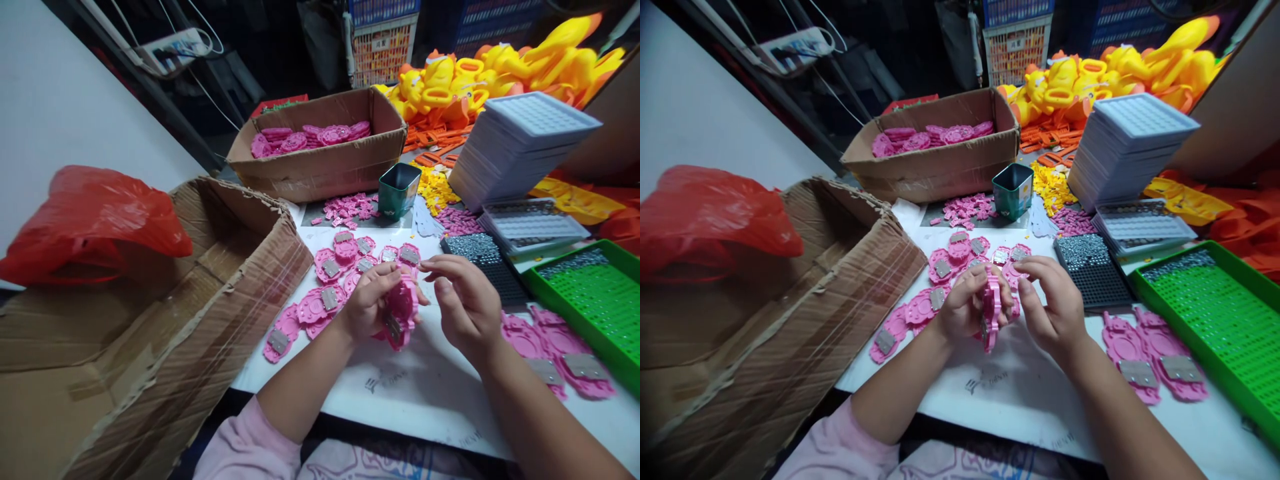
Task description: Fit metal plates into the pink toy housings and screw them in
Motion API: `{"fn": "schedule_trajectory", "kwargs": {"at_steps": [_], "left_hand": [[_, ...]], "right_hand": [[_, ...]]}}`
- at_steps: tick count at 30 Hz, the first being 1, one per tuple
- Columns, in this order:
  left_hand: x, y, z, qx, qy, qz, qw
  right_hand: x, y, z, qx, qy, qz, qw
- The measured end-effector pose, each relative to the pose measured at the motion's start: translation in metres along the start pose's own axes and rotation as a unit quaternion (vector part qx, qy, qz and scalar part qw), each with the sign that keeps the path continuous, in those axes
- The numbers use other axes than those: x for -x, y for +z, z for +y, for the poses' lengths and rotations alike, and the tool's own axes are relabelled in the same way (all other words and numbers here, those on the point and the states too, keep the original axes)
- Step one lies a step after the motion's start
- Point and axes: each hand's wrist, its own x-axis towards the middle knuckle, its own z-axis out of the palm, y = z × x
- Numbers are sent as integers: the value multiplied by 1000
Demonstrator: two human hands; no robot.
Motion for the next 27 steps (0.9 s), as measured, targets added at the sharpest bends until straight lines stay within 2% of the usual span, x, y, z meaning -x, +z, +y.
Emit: {"fn": "schedule_trajectory", "kwargs": {"at_steps": [3,10,12,17,21,24,27], "left_hand": [[3,-4,0,0,-14,-20,1000],[4,-14,-5,7,6,-94,996],[2,-11,-5,-27,16,-74,997],[-2,-4,-9,-116,127,60,983],[-4,-6,-13,-172,187,97,962],[-7,-9,-14,-216,254,84,939],[-10,-8,-15,-190,263,58,944]], "right_hand": [[-2,0,-2,16,-24,-14,999],[-3,3,-9,21,-61,-35,997],[-2,3,-9,6,-56,-38,998],[-3,1,-7,-16,-33,-25,999],[-4,3,-8,20,-58,-12,998],[-1,7,-7,-6,-2,-3,1000],[4,11,-4,-75,112,2,991]]}}
